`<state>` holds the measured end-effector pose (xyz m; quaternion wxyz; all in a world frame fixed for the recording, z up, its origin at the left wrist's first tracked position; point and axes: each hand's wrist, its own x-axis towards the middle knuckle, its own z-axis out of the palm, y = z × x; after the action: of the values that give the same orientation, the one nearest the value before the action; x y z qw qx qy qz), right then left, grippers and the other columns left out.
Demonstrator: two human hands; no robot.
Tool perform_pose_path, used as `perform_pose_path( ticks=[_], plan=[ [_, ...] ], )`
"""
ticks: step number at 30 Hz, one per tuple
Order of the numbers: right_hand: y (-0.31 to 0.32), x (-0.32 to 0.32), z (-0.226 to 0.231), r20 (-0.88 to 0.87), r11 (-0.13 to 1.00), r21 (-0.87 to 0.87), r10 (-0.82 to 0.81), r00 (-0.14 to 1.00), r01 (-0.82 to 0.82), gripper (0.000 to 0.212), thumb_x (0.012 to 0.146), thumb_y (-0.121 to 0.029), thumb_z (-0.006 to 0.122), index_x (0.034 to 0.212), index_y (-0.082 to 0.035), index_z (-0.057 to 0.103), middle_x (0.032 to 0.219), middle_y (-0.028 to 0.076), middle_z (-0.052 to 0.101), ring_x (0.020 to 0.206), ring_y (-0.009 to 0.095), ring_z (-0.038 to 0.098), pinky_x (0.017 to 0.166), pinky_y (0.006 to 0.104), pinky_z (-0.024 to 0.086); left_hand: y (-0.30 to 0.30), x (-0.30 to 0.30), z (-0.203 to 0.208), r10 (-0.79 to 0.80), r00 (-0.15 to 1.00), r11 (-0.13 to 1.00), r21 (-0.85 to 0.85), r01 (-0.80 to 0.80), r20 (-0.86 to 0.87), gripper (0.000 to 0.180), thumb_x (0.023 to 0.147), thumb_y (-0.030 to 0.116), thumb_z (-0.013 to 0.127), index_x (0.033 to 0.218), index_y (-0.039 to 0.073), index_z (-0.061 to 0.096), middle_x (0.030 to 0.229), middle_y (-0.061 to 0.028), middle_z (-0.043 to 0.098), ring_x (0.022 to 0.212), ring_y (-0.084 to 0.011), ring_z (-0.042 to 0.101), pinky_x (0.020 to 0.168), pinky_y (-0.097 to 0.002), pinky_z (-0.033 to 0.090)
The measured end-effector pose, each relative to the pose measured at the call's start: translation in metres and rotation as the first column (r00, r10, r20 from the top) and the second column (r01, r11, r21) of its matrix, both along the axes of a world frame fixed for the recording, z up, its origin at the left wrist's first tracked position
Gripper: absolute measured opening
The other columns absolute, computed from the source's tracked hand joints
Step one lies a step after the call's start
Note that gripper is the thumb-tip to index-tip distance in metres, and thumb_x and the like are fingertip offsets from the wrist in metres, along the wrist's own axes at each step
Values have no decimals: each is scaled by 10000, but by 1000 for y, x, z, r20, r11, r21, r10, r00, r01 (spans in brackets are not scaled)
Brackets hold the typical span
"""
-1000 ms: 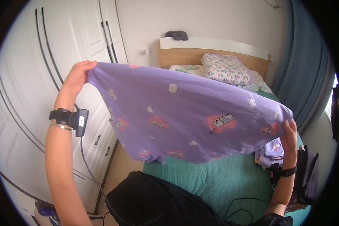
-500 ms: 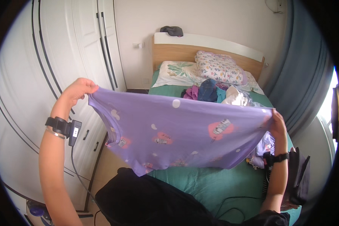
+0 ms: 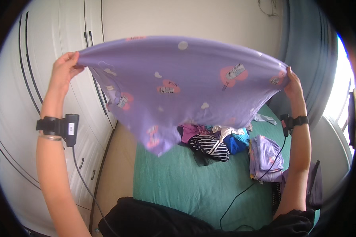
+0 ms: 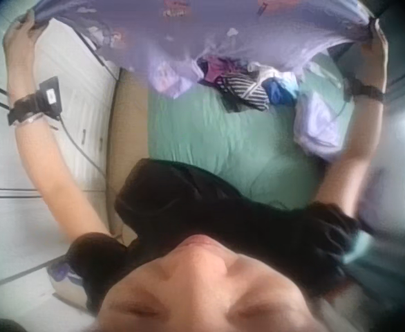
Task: The person picks up several garments from a pile on a bed, smooths them out, folds them neatly one by one, and places them into organized stacks on the bed.
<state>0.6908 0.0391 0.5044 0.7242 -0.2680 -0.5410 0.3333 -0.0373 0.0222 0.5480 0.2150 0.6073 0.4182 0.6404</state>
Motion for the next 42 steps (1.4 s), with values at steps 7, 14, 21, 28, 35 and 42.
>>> perform_pose_path(
  ticks=[7,14,21,28,35,42],
  plan=[
    [-33,7,-90,73,993,-113,42,996,-34,222,941,-222,530,1013,-22,593,891,74,657,788,170,647,718,298,537,-34,-4,-97,-25,997,989,-144,13,-77,171,929,234,536,925,65,567,901,-15,598,855,-102,572,815,-286,472],
    [-92,-5,-353,384,863,-467,3,923,192,157,905,-98,562,995,-11,657,895,33,664,788,105,605,731,254,489,-59,-22,-393,-85,991,861,-493,126,105,34,859,83,604,842,85,575,794,15,590,739,-77,548,706,-241,457],
    [-162,-23,-529,568,580,-741,273,776,338,174,807,-3,654,980,11,657,875,-7,652,765,73,575,718,243,475,-106,-44,-579,-22,973,705,-694,-149,-231,65,756,-4,679,738,-17,619,640,-7,604,597,-60,522,542,-239,410],
    [-179,-33,-518,467,536,-799,271,842,271,220,758,56,652,978,44,645,888,38,671,797,111,614,728,261,489,-98,-26,-591,-118,949,665,-733,-142,-291,72,750,-10,681,760,-32,613,683,-42,633,629,-88,560,582,-252,444],
    [-134,-60,-468,954,669,-277,280,111,690,179,718,10,623,886,-28,670,795,130,684,776,227,675,699,319,515,-65,-27,-604,-170,830,698,-659,-278,-531,227,746,-101,545,929,17,609,860,-130,672,824,-226,653,728,-302,504],
    [-72,-105,-481,963,787,-203,53,265,583,124,774,-122,610,846,-37,667,811,126,665,811,302,619,721,391,478,16,53,-571,-112,866,829,-526,-190,-488,308,795,-27,582,1094,41,548,1050,-154,633,993,-273,617,844,-358,487]
  ],
)
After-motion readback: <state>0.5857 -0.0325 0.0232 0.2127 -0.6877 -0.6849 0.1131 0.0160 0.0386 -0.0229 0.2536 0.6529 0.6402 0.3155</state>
